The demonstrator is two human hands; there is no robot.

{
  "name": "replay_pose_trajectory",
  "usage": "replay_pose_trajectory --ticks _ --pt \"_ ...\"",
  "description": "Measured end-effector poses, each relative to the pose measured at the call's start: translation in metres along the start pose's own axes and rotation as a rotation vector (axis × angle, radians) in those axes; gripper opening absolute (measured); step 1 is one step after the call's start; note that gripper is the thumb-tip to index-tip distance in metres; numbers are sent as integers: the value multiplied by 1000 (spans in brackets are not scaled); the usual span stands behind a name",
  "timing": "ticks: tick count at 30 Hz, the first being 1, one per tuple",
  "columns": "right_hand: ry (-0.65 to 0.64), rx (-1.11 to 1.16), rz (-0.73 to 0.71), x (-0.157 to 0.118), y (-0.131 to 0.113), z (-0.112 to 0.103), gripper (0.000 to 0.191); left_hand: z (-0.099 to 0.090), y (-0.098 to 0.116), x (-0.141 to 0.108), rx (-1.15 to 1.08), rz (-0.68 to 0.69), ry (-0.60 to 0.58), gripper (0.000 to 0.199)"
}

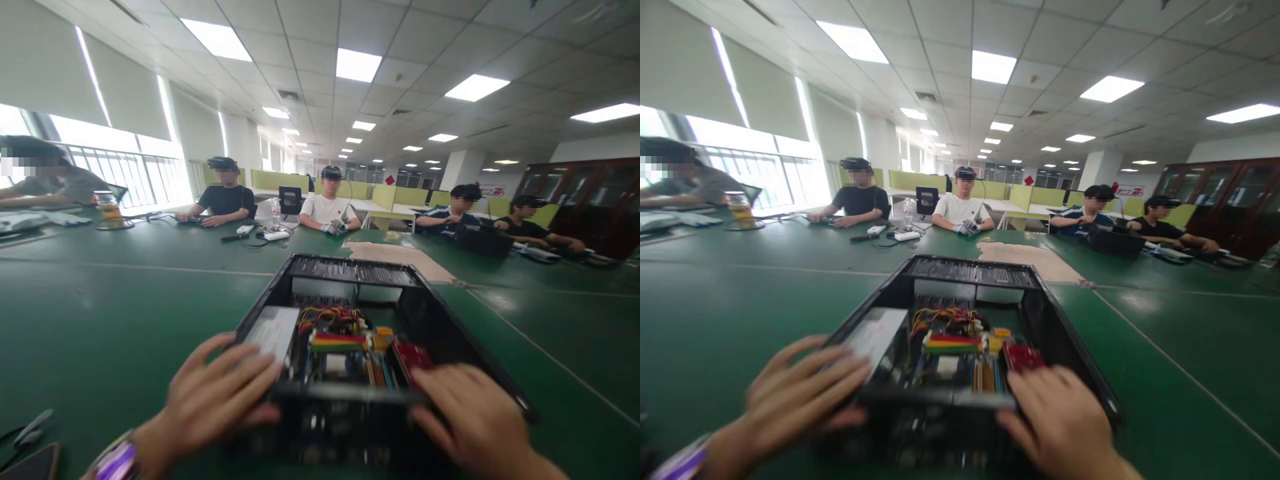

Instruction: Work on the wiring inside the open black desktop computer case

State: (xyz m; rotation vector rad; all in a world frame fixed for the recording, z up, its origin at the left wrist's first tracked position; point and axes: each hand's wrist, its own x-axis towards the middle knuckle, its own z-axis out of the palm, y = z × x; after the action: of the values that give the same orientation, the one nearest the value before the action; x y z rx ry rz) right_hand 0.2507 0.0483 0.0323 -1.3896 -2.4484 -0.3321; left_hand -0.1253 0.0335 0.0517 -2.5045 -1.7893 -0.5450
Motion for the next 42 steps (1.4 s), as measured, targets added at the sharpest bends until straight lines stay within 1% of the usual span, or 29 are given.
replay_pose_trajectory --ticks 1,2,3,4,5,6,7,8,9,10,11,12,13,14,16,19,22,27,31,33,38,42 --pt "-11 -65 -22 35 1 -8 40 -4 8 32 81 19 72 36" --pt "35 -149 90 66 0 -15 38 -5 19 61 155 -16 138 36" --pt "71 -210 222 91 -5 -20 39 -2 32 85 197 -82 207 38" --pt "72 -231 284 106 -12 -21 43 6 45 101 209 -122 258 42" --pt "62 -208 321 110 -22 -18 45 17 57 108 198 -114 275 43" --pt "13 -134 307 105 -34 -10 42 32 67 106 164 -86 262 40" --pt "-71 -26 272 93 -47 3 35 48 74 96 111 -47 207 32" --pt "-169 95 245 75 -58 19 27 65 78 82 42 -21 120 23" --pt "-271 211 240 55 -69 37 23 81 78 64 -37 -28 14 20" --pt "-362 306 261 34 -77 55 25 94 76 46 -122 -64 -95 24" --pt "-429 372 291 17 -83 72 28 104 71 30 -205 -107 -188 31" --pt "-470 412 315 3 -86 86 30 111 67 18 -278 -144 -261 35" --pt "-487 436 326 -7 -88 96 30 114 63 9 -338 -164 -309 38" --pt "-489 449 327 -12 -89 102 29 115 60 4 -380 -168 -332 39" --pt "-475 441 323 -14 -88 104 28 113 58 2 -421 -159 -341 38" --pt "-459 407 321 -6 -88 94 29 108 61 6 -437 -161 -339 35" --pt "-503 413 300 -2 -90 87 29 109 62 7 -430 -157 -345 36" --pt "-501 432 285 -5 -91 88 30 113 60 5 -392 -119 -303 43" --pt "-475 409 266 -6 -93 87 32 113 59 5 -476 -95 -291 49" --pt "-476 393 267 -5 -93 88 32 113 60 5 -487 -97 -285 48" --pt "-485 353 246 -5 -93 90 30 117 60 5 -416 -110 -268 43" --pt "-492 324 235 -7 -93 88 29 121 58 4 -441 -126 -264 42"
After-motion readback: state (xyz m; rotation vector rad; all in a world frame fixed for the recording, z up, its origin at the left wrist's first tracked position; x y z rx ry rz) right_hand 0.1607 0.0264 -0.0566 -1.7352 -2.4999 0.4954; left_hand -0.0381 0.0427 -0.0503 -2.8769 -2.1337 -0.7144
